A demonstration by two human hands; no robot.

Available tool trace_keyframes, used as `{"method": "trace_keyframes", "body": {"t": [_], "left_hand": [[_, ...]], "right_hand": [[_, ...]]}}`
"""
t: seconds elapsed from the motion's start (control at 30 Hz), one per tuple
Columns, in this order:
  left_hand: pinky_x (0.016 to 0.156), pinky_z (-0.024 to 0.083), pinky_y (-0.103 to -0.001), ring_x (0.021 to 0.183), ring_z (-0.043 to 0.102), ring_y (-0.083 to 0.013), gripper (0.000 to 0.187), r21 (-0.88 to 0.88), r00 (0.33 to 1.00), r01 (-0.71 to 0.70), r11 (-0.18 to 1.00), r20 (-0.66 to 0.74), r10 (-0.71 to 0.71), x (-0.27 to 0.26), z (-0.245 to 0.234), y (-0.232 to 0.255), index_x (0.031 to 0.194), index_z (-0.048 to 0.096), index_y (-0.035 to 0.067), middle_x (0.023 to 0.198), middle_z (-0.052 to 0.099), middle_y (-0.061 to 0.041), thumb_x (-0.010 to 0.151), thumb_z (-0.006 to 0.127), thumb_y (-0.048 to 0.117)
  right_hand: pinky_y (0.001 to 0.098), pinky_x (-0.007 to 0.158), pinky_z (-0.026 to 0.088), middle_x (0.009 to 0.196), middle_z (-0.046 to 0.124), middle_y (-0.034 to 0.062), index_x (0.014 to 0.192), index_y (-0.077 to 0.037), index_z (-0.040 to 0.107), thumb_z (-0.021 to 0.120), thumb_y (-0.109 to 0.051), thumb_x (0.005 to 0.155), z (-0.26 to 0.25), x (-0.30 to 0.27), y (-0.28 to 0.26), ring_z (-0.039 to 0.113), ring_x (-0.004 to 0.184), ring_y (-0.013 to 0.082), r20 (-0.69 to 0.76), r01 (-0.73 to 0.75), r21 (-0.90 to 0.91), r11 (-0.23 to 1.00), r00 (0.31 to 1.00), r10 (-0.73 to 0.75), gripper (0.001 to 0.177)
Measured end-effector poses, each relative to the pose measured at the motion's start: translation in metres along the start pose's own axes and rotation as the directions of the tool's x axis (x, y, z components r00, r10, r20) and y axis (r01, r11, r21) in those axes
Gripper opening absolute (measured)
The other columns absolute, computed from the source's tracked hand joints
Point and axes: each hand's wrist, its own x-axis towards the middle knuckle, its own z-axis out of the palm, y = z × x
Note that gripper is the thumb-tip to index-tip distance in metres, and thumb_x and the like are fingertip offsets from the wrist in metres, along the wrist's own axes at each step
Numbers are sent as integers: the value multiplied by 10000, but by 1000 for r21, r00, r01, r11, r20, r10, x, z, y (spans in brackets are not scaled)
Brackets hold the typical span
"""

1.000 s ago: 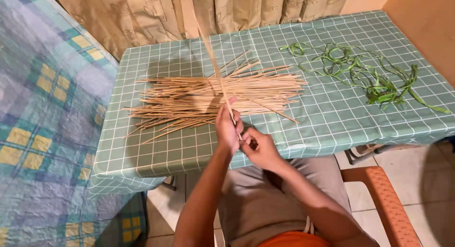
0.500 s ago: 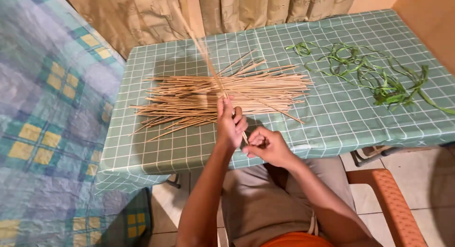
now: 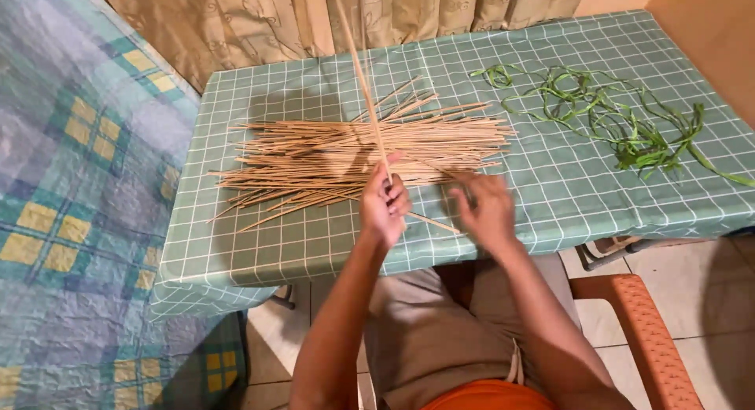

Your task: Organizing and bundling thin wooden sticks on a table using plastic ties.

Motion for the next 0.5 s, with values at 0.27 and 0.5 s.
{"method": "trace_keyframes", "body": {"t": [0.27,0.5], "left_hand": [[336,223,-151,407,274,-35,369,48,996,-15,999,-84,20,2,-6,0,1312,570,159,639,270,62,1062,452,403],[360,234,-160,411,272,-37,395,140,977,-127,982,-152,148,9,-20,14,1298,566,138,675,266,59,1057,434,421]], "right_hand": [[422,911,451,865,703,-78,971,-316,813,805,-246,793,17,-19,77,630,932,228,102,-121,-314,942,982,160,191],[347,716,521,797,769,138,1035,-174,843,763,-63,913,-82,15,37,683,713,214,194,-176,359,916,975,111,184]]}}
